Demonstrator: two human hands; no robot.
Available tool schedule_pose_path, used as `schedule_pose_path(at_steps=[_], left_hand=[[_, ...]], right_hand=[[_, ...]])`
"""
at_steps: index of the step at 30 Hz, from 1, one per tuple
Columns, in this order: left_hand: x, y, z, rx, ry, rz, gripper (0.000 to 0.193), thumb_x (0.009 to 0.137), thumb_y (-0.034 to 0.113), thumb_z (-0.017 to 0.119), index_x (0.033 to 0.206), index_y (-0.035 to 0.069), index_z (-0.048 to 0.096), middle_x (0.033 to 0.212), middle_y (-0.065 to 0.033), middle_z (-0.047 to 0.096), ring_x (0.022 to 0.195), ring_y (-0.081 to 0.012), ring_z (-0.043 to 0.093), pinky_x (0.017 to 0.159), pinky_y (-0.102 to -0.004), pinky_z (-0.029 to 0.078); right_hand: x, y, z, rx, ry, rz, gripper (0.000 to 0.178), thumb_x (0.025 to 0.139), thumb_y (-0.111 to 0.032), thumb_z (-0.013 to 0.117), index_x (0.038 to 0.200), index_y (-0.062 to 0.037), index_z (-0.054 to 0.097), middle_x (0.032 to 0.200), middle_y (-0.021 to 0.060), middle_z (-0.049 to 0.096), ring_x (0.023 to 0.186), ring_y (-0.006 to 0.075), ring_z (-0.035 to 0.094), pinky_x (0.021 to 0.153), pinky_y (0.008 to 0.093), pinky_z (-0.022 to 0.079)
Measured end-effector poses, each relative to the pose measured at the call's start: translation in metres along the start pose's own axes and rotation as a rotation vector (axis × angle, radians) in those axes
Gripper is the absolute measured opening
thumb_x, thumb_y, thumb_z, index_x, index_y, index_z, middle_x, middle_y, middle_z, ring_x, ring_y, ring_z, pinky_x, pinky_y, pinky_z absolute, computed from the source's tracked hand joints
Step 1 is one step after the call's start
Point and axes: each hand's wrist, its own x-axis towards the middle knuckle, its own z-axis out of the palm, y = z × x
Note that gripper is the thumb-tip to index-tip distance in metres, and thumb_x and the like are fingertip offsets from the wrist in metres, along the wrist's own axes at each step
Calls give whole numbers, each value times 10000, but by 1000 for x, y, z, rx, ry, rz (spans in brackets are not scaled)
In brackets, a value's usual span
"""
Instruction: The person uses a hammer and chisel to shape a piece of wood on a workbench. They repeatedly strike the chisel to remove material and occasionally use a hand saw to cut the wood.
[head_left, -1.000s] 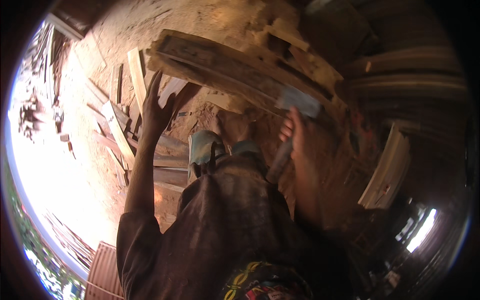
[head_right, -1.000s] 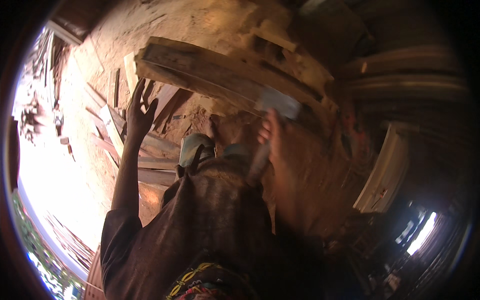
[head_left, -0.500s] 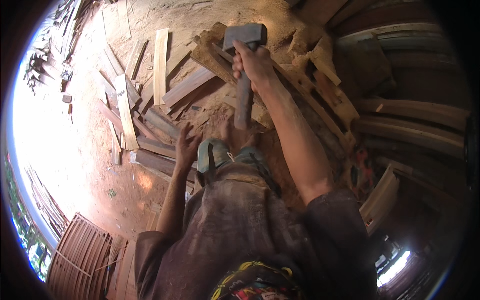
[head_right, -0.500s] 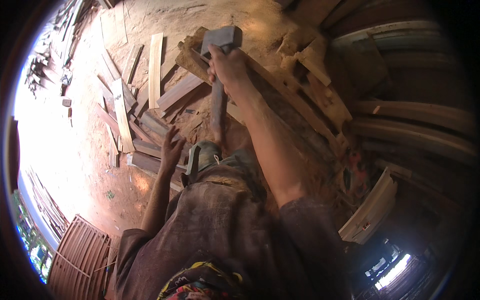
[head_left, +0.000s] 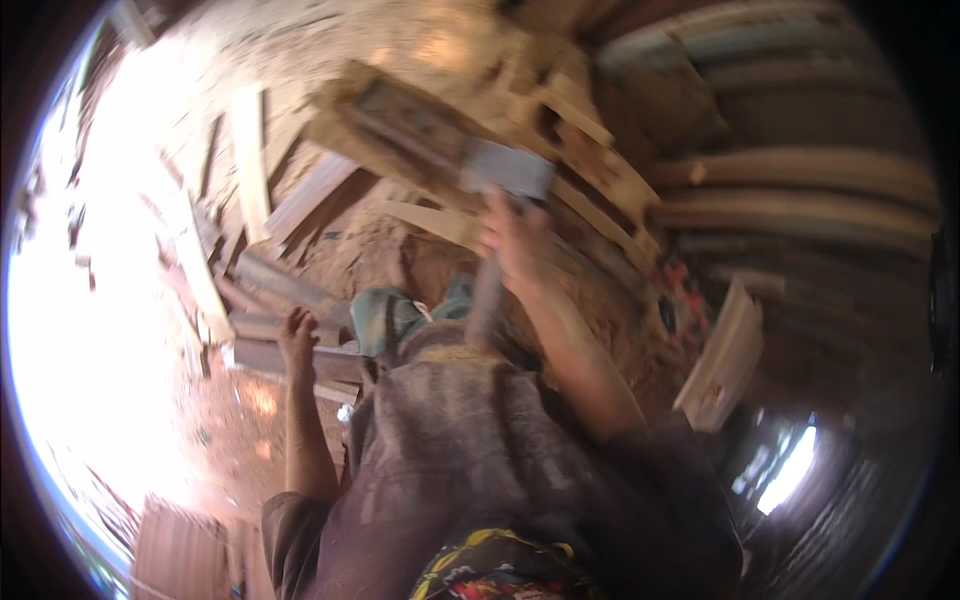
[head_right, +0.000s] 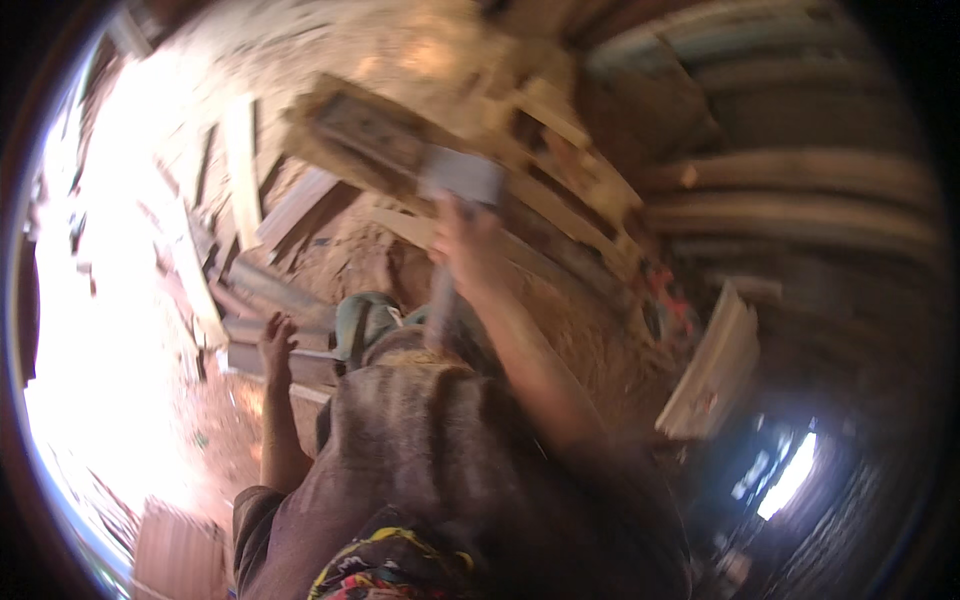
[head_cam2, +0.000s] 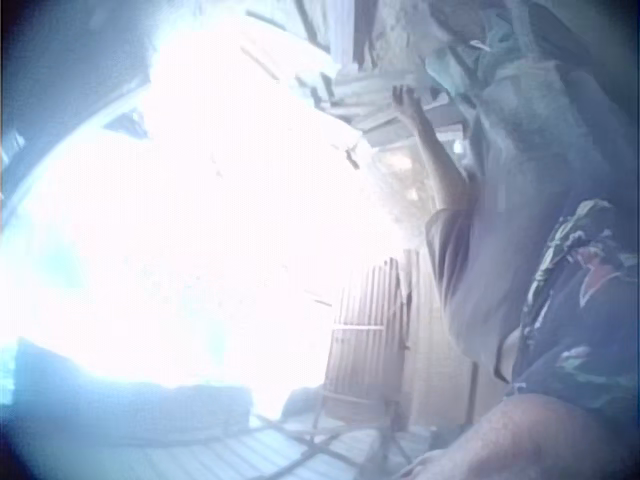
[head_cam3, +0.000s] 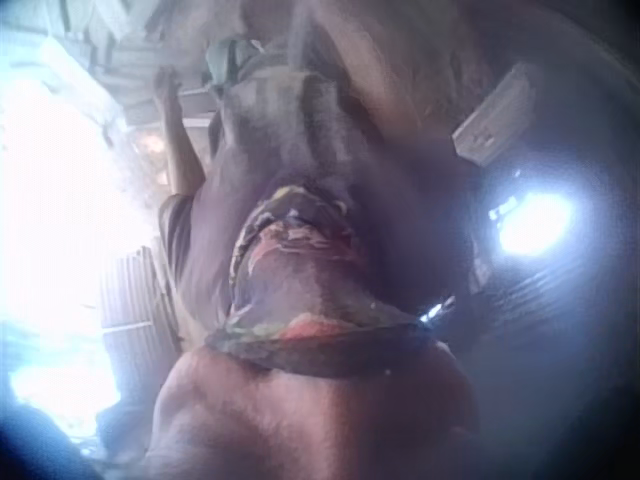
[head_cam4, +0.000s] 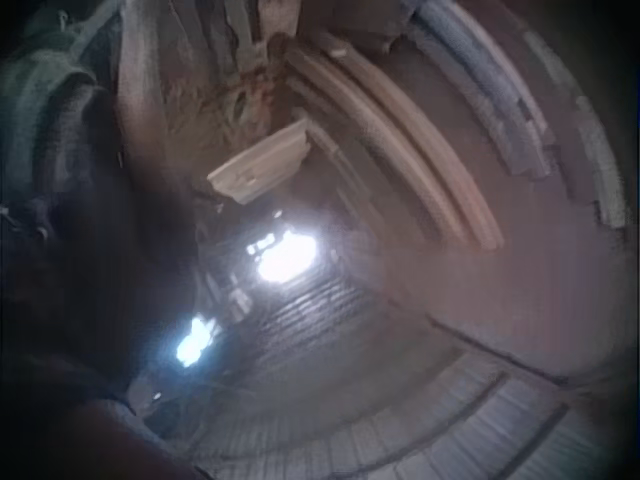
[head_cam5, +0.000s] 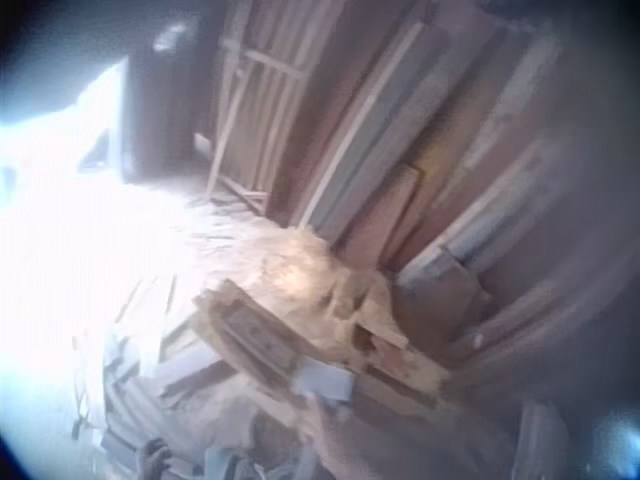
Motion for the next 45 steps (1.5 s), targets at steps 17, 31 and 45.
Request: schedule_pose_path(at_steps=[17, 31, 45], left_hand=[[-86, 245, 264, 674, -573, 1257, 371, 987, 147, 717, 1347, 85, 653, 1324, -143, 692, 1178, -296, 691, 963, -406, 572], [-82, 201, 549, 1229, -1202, 1077, 497, 914, 328, 794, 1345, 104, 684, 1187, -154, 757, 1062, -302, 734, 957, -407, 572], [-95, 218, 594, 1855, -1317, 1079, 281, 974, 230, 716, 1150, 11, 728, 1072, -164, 758, 1000, -281, 722, 890, -417, 573]], right_hand=[[-127, 44, -316, -291, 900, -128, 442, 1020, -471, 674, 1019, -35, 606, 708, 4, 582, 522, 140, 564, 489, 299, 493], [-213, 228, -282, -323, 991, -101, 479, 879, -323, 828, 1134, 50, 669, 948, 215, 764, 837, 319, 759, 745, 465, 579], [-224, 253, -335, -436, 918, -115, 393, 898, -308, 834, 1056, 18, 680, 772, 210, 723, 717, 326, 764, 620, 425, 558]])
